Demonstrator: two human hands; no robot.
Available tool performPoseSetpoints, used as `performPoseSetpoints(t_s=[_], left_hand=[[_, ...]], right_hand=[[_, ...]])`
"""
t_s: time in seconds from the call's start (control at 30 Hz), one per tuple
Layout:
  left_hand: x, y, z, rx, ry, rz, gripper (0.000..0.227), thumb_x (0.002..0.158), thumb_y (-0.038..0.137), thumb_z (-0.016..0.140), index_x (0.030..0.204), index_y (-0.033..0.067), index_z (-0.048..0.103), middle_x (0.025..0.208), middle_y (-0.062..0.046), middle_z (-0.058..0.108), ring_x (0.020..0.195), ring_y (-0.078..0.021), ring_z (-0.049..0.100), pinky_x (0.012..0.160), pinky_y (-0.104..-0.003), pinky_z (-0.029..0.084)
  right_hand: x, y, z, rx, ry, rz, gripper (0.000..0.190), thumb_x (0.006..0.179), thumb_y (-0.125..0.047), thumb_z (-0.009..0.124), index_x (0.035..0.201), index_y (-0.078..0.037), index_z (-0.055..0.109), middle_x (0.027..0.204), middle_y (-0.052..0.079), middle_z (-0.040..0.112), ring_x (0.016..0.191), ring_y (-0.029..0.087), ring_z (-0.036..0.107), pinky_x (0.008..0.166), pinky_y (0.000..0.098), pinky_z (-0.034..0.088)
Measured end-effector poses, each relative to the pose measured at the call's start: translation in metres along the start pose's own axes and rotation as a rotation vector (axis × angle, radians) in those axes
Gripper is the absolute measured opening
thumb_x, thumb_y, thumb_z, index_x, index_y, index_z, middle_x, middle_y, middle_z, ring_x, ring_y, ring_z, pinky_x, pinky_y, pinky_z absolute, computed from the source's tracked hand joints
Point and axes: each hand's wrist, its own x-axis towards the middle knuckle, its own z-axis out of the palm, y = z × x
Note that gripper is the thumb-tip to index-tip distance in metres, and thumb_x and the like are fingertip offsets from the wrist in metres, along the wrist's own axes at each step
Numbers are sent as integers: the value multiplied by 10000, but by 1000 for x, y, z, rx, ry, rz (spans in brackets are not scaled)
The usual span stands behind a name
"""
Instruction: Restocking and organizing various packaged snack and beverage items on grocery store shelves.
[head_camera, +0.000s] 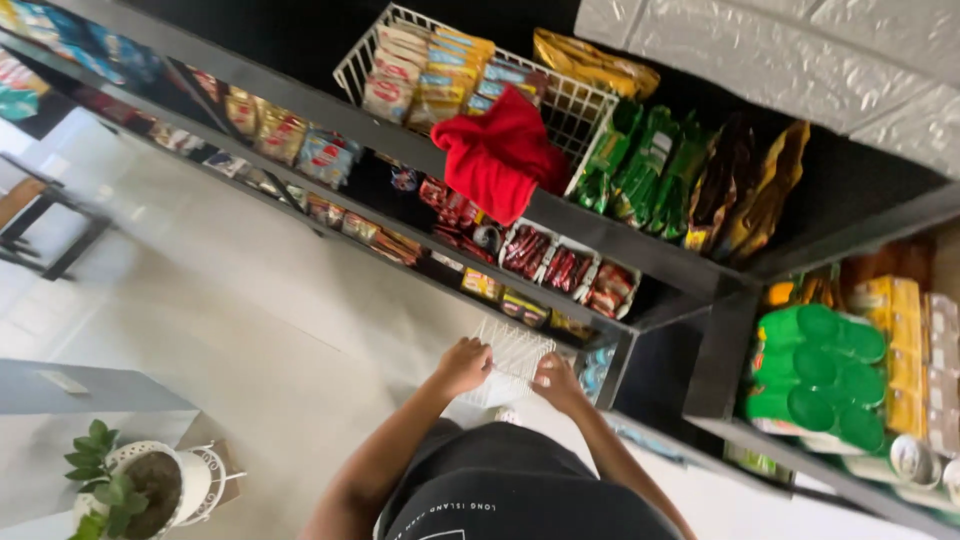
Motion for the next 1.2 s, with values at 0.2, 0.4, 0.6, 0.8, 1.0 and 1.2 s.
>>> performPoseSetpoints(t_s=[0.2, 0.4, 0.6, 0.8, 1.0, 1.2], left_hand=[[4, -4, -4, 75, -7, 101, 110, 836, 241, 657, 813, 137, 626, 845, -80, 620, 795, -314, 685, 650, -409, 592], [-11, -5, -5, -65, -335, 114, 104, 887, 197, 640, 960, 124, 646, 1098, -69, 610, 955, -361, 688, 775, -456, 617], [-6, -3, -33, -151, -466, 53, 217, 940, 171, 633, 1150, 121, 605, 1348, -65, 487, 1129, -409, 659, 922, -505, 597], [13, 39, -86, -78, -497, -26, 302, 971, 154, 585, 1264, 85, 603, 1607, -27, 315, 1294, -375, 583, 1004, -488, 581], [21, 38, -77, -67, -523, -63, 267, 997, 190, 576, 1252, 115, 606, 1615, -12, 308, 1335, -354, 553, 1014, -479, 584], [24, 32, -61, -36, -533, -67, 237, 984, 220, 579, 1205, 146, 620, 1588, 44, 326, 1326, -314, 560, 997, -461, 593]], right_hand=[[-11, -56, -23, -271, 44, 236, 163, 836, -271, 708, 925, -146, 654, 1353, 52, 473, 1212, 394, 509, 866, 487, 590], [-26, -22, 13, -158, 73, 517, 299, 842, -234, 677, 1062, -212, 476, 1438, 102, 307, 1201, 464, 545, 900, 565, 591], [-22, -17, 23, -51, 63, 622, 333, 884, -209, 641, 1113, -228, 401, 1357, 137, 388, 938, 542, 680, 835, 628, 583], [4, 38, 43, 300, 284, 707, 395, 841, -172, 670, 1102, -168, 374, 1280, 171, 329, 1074, 558, 610, 846, 641, 555], [6, 50, 26, 440, 423, 746, 439, 752, -118, 713, 1073, -162, 416, 1225, 151, 322, 1068, 543, 594, 852, 610, 528], [7, 30, 5, 668, 523, 813, 380, 728, -26, 634, 1037, -104, 429, 1173, 163, 338, 1098, 396, 536, 826, 444, 544]])
